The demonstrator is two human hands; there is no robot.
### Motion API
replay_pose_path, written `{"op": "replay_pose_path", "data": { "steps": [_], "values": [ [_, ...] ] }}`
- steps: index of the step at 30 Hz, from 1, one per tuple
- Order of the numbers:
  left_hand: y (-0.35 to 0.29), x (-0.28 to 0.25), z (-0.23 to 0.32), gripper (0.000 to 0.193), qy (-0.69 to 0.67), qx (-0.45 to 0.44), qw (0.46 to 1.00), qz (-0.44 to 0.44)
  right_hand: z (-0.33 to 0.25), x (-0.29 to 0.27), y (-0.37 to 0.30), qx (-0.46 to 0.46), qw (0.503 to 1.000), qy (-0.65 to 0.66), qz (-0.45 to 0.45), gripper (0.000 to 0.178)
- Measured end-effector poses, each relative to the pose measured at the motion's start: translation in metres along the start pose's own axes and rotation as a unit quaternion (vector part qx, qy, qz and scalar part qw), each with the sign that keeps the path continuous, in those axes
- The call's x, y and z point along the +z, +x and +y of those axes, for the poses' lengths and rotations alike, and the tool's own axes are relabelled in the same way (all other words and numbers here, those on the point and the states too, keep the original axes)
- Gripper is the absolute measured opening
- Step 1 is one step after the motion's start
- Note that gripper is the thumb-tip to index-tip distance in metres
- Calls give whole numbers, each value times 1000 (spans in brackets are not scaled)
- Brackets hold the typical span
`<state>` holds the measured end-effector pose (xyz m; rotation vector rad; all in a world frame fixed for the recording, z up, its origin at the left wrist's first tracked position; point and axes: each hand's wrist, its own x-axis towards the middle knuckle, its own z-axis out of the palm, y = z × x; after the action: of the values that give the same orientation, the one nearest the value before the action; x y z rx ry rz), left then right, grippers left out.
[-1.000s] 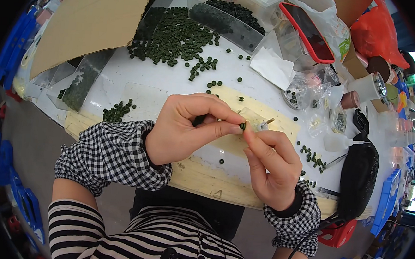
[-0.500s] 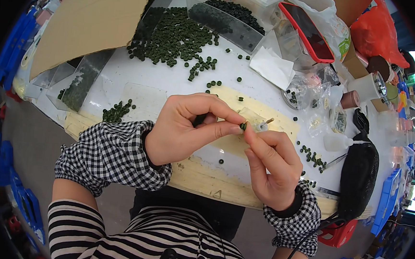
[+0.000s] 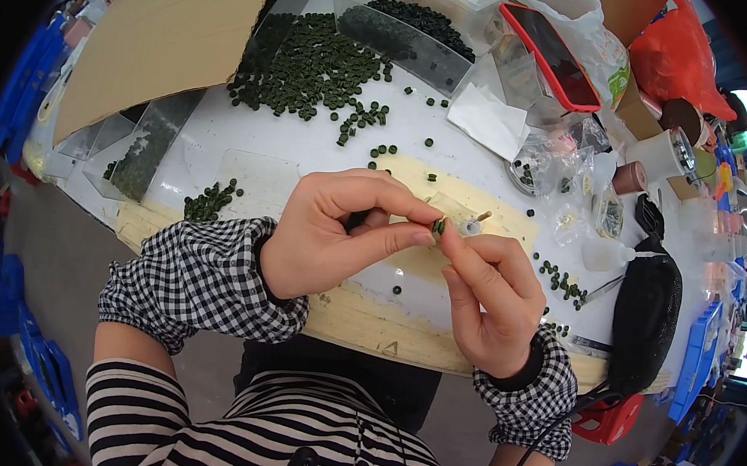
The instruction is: Assembling small green plastic components onto a base or strip at a factory workstation.
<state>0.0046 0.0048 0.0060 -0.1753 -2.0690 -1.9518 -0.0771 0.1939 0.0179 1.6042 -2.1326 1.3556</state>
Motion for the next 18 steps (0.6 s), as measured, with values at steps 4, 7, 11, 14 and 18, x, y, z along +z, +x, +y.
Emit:
{"op": "replay_pose_path", "data": {
  "steps": [4,7,11,14,18],
  "values": [
    [-1,0,-2,19,-1,-3,1000,8,0,0,0,2,1000,2,0,43],
    [0,0,-2,18,0,-6,1000,6,0,1,-1,5,1000,0,-1,43],
    [-1,-1,-4,18,-1,-2,1000,5,0,2,-1,10,1000,1,-6,44],
    [0,-1,-4,18,-5,0,1000,4,1,2,-1,7,1000,4,-7,43],
    [-1,-1,-6,17,0,-2,1000,6,2,2,-1,9,1000,9,-12,42]
  ]
}}
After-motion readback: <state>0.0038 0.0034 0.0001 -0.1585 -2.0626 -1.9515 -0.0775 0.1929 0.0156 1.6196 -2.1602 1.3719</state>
